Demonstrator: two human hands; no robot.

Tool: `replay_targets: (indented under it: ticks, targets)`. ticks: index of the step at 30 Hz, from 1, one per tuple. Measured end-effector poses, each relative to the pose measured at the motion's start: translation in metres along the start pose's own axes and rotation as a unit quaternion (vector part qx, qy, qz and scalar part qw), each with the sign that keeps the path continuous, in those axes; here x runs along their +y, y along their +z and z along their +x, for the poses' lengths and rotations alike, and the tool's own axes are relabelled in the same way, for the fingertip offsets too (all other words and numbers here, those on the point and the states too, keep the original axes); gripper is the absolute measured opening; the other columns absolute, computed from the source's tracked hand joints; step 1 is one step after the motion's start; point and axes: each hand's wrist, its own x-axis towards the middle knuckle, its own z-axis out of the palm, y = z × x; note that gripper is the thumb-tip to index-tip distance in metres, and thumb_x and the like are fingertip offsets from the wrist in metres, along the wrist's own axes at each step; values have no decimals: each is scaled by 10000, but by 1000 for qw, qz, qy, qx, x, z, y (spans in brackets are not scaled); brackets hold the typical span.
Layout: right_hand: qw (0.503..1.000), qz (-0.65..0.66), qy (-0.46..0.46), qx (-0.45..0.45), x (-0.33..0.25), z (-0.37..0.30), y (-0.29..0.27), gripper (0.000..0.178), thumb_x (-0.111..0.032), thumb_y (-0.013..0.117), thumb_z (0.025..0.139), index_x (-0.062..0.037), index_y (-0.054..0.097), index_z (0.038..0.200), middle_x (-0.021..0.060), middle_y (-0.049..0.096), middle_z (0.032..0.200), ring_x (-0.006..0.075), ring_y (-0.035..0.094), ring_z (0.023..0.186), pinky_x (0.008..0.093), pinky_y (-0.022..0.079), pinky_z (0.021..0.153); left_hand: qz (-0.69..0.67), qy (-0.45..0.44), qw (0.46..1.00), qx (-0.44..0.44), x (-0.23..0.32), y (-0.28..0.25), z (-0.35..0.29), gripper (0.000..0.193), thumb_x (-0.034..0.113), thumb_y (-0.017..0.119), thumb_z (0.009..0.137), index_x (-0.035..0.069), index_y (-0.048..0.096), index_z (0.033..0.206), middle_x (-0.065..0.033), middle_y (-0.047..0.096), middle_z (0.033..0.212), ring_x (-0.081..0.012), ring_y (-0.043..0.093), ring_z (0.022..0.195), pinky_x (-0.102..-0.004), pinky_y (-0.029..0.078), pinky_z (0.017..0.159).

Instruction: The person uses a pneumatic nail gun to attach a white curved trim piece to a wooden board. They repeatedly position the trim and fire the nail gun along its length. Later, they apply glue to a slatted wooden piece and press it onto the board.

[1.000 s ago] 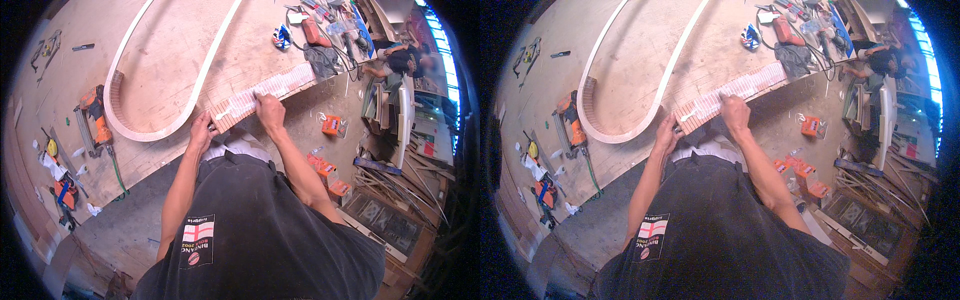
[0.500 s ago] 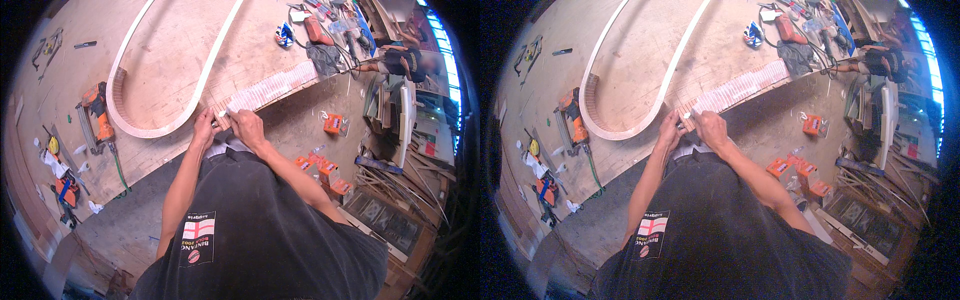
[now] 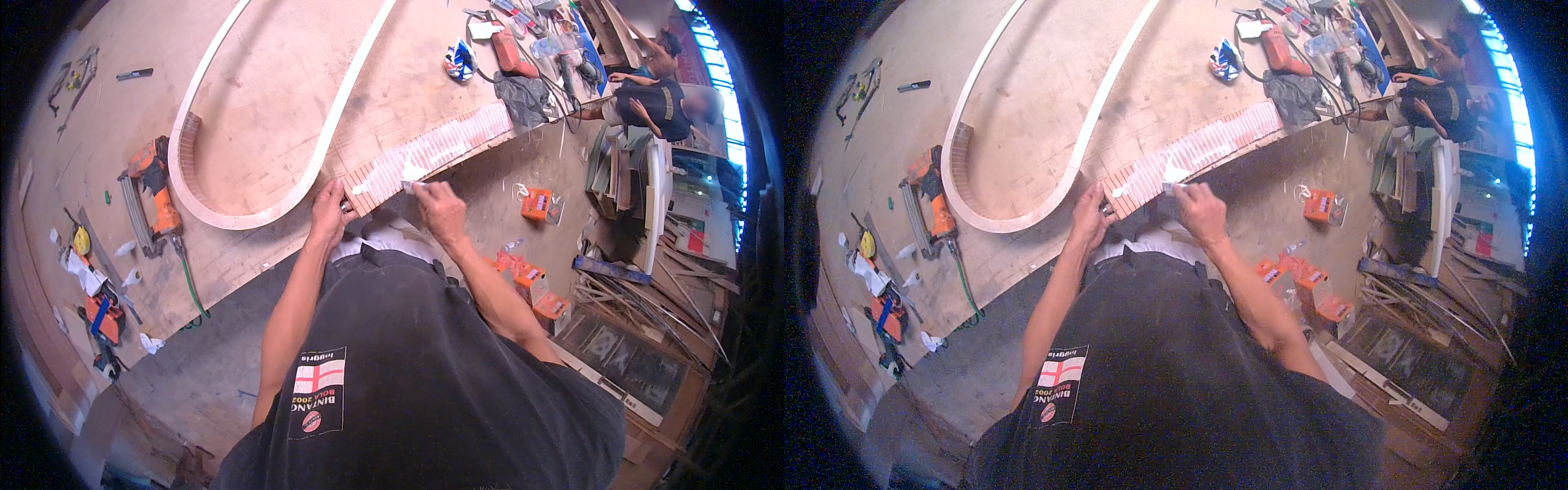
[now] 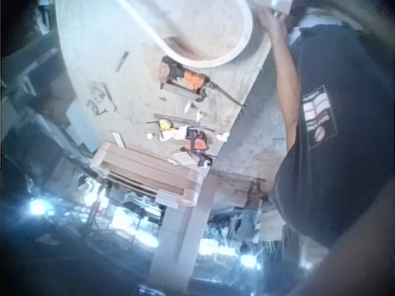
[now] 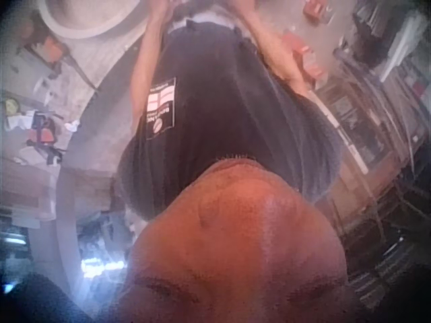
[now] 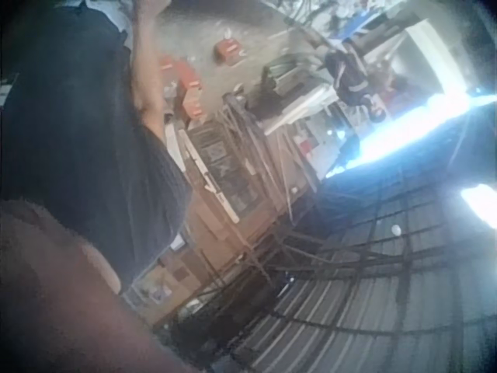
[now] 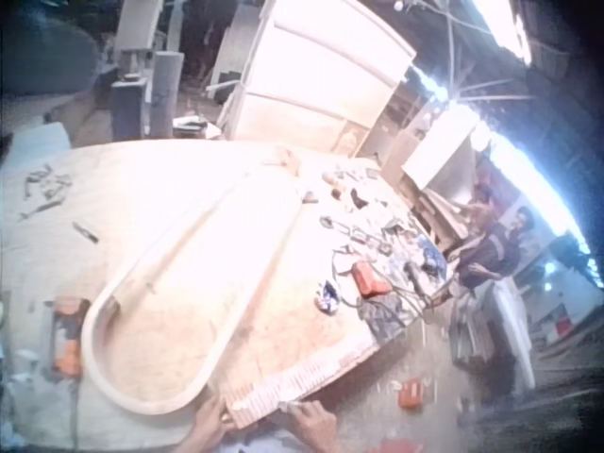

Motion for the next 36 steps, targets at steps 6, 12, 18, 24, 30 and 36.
replay_targets:
  ticks: [6,12,18,24,30,36]
  targets:
    - [992,-4,128,4,14,44,-4,312,-90,692,858,-165,746,1156,88,633,834,301,662,818,444,564,636,-10,-2,1000,3,4,4,-5,350,310,406,1141,42,580,1285,-108,680,1182,-209,725,949,-433,655,812]
    - [992,103,74,-24,-58,34,-2,295,-74,703,830,-115,763,1116,106,590,770,309,637,761,428,540,665,6,15,1000,-10,-2,-3,2,335,305,406,1141,57,596,1262,-94,691,1143,-200,718,956,-428,648,801]
    - [975,203,60,-63,-90,29,-22,307,-72,679,853,-96,764,1147,141,638,800,337,669,770,459,560,687,-15,8,1000,3,1,5,-3,333,308,400,1143,66,608,1239,-80,690,1110,-182,710,934,-416,645,799]
    - [988,83,128,17,-53,64,-8,279,-89,650,879,-86,763,1135,153,660,824,363,676,793,480,563,692,1,5,1000,-27,-3,-5,0,379,330,404,1139,41,575,1315,-121,680,1218,-242,709,1042,-458,629,891]
    - [990,70,119,-38,-46,66,1,243,-113,651,882,-79,756,1098,171,672,869,375,687,822,503,577,683,-4,21,1000,-18,0,3,-1,360,315,399,1142,39,606,1241,-92,693,1118,-182,714,905,-403,649,794]
    - [985,84,146,-39,-59,72,17,302,-114,678,840,-95,769,1128,203,678,835,396,698,791,495,583,707,0,15,999,-33,-6,-2,2,377,350,413,1137,61,594,1299,-93,680,1194,-187,702,960,-415,631,835]
